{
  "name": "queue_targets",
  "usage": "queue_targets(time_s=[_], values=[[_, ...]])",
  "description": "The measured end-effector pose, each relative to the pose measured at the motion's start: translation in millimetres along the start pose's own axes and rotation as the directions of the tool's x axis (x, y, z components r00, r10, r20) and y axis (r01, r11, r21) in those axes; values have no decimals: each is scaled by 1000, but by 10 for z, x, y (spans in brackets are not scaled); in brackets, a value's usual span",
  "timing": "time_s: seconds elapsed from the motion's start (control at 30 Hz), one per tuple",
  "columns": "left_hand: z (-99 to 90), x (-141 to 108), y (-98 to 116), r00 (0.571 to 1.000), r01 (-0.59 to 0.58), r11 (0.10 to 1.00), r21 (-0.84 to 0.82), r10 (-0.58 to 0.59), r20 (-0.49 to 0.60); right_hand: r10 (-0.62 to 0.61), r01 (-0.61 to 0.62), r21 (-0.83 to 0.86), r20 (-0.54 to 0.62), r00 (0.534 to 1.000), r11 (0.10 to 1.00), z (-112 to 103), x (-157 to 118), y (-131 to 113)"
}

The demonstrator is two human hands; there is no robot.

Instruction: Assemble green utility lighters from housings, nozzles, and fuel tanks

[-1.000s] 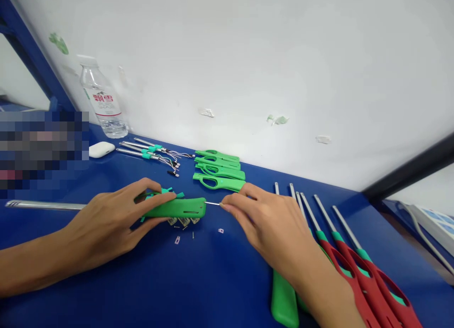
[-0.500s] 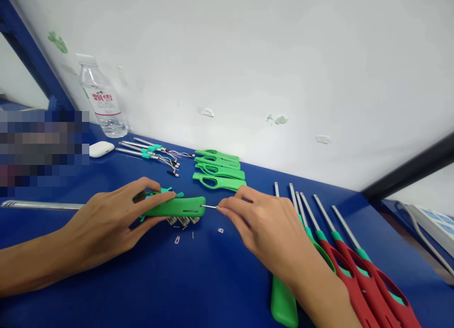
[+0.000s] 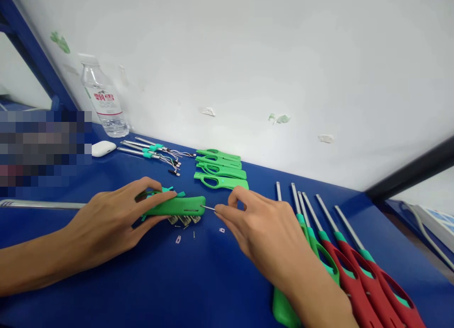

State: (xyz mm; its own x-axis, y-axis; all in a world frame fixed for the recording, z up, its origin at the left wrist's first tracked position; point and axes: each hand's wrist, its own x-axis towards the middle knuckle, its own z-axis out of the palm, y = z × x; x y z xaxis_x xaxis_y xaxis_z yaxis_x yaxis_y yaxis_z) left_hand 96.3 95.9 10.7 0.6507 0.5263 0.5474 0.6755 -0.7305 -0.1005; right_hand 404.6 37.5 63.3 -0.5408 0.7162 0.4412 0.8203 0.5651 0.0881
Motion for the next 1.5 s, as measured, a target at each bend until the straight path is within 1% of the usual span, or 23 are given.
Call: queue_targets(time_s=[0.1,0.3,0.37,0.43,0.5,0.53,0.6,0.67,0.73,0.8,0.9,0.97,1.07,1.13,1.2,1.27,1.5], values=[[-25,14,3,1000,-4,1000,8,4,0,1,-2,-49,-12,1000,999,46,21,-59],[-12,0,11,999,-22,999,38,23,-39,79,-82,-82,-43,996,993,126,24,-105],[-9,2,9,998,-21,998,53,24,-56,158,-158,-21,-26,987,987,149,30,-126],[-12,12,4,997,-26,997,67,31,-68,277,-279,116,29,960,953,165,51,-162],[-20,24,-7,996,-34,996,78,40,-74,397,-416,291,124,909,861,172,83,-203],[-25,29,-13,996,-37,996,82,44,-75,443,-479,380,184,877,791,172,100,-221],[-33,37,-25,996,-40,995,87,46,-77,495,-576,523,302,815,628,171,129,-247],[-35,39,-33,995,-42,995,85,50,-89,520,-639,605,393,758,475,169,147,-258],[-31,36,-34,994,-43,996,80,50,-95,532,-673,642,448,718,368,169,156,-261],[-21,31,-28,994,-44,996,75,51,-93,537,-688,662,480,694,297,172,160,-264],[-4,21,-22,994,-45,996,72,52,-100,530,-689,686,505,682,234,191,165,-273],[8,12,-25,991,-48,996,75,57,-121,532,-688,691,506,679,221,214,170,-279],[21,-4,-41,991,-49,996,75,58,-122,567,-688,687,478,671,234,244,181,-283],[22,-17,-51,994,-43,998,54,49,-102,598,-693,683,462,654,231,251,193,-284],[20,-30,-56,996,-32,999,21,34,-87,622,-702,681,461,633,210,248,203,-283],[21,-41,-56,996,-29,1000,1,29,-83,630,-701,689,465,622,183,246,209,-281],[45,-39,-56,996,-42,999,-31,39,-81,607,-634,767,460,648,95,329,207,-271]])
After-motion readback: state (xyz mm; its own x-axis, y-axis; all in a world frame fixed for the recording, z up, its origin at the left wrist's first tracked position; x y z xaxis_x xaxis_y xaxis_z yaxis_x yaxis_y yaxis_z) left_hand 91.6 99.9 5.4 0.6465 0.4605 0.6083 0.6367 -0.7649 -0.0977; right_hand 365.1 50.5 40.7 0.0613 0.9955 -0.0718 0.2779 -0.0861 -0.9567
